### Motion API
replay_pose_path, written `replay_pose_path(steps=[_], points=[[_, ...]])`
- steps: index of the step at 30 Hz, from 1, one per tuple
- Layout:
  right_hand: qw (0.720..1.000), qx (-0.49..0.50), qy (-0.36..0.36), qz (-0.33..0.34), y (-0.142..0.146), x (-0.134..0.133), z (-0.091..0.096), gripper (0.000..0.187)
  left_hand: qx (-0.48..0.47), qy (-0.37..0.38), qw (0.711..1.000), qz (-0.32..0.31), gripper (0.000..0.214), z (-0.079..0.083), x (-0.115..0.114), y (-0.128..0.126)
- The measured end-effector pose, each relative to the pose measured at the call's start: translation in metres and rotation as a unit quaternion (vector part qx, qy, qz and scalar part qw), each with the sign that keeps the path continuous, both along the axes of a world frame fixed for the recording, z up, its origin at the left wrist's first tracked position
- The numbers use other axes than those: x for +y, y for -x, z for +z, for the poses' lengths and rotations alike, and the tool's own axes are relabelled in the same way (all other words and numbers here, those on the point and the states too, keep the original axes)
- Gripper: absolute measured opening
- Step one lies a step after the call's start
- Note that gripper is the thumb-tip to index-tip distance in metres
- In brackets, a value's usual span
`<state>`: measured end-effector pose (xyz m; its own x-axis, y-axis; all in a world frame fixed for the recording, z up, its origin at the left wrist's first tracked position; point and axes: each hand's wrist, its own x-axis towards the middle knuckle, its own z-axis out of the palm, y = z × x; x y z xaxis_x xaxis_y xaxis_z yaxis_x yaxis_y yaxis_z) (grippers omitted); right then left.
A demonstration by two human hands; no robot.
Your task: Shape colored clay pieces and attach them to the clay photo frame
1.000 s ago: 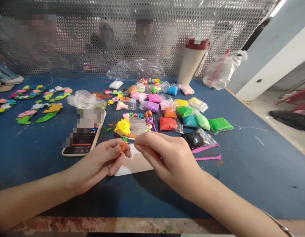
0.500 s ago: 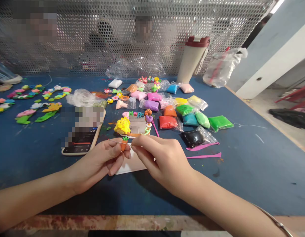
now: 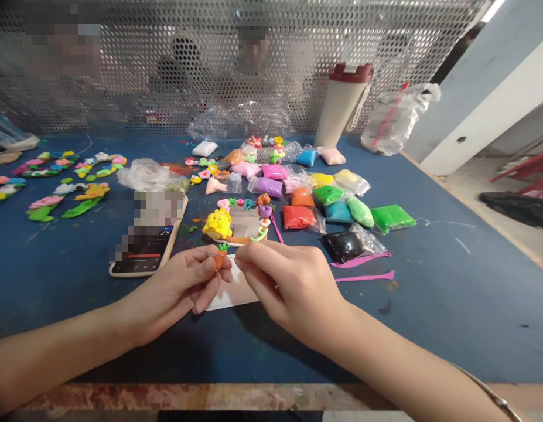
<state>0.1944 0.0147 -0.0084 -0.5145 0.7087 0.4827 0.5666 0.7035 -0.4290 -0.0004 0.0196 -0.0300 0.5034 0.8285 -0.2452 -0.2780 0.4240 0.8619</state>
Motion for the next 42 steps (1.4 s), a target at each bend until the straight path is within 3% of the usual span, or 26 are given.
replay_pose_path(steps=[23, 32, 34, 37, 40, 42], points=[[1.0, 0.0, -0.007, -0.007, 0.002, -0.002, -0.001, 0.017, 0.039, -0.011, 0.999, -0.009, 0.027, 0.0, 0.0, 0.0], [0.999, 0.031, 0.028, -0.026, 0.001, -0.002, -0.006, 0.012, 0.028, -0.005, 0.999, 0.024, 0.027, 0.001, 0.0, -0.001], [0.994, 0.067, 0.076, -0.043, 0.003, -0.001, -0.003, 0.01, 0.029, -0.001, 0.999, 0.025, 0.025, 0.001, 0.0, -0.001], [0.963, 0.145, 0.222, -0.052, 0.005, 0.002, 0.003, 0.01, 0.032, -0.004, 0.999, 0.016, 0.029, 0.001, -0.001, -0.001], [0.899, 0.21, 0.385, -0.005, 0.006, 0.008, 0.007, 0.022, 0.016, -0.007, 1.0, 0.003, 0.031, 0.003, -0.002, -0.001], [0.841, 0.257, 0.472, 0.054, 0.007, 0.01, 0.007, 0.023, 0.0, -0.001, 1.0, -0.007, 0.032, 0.004, -0.003, -0.002]])
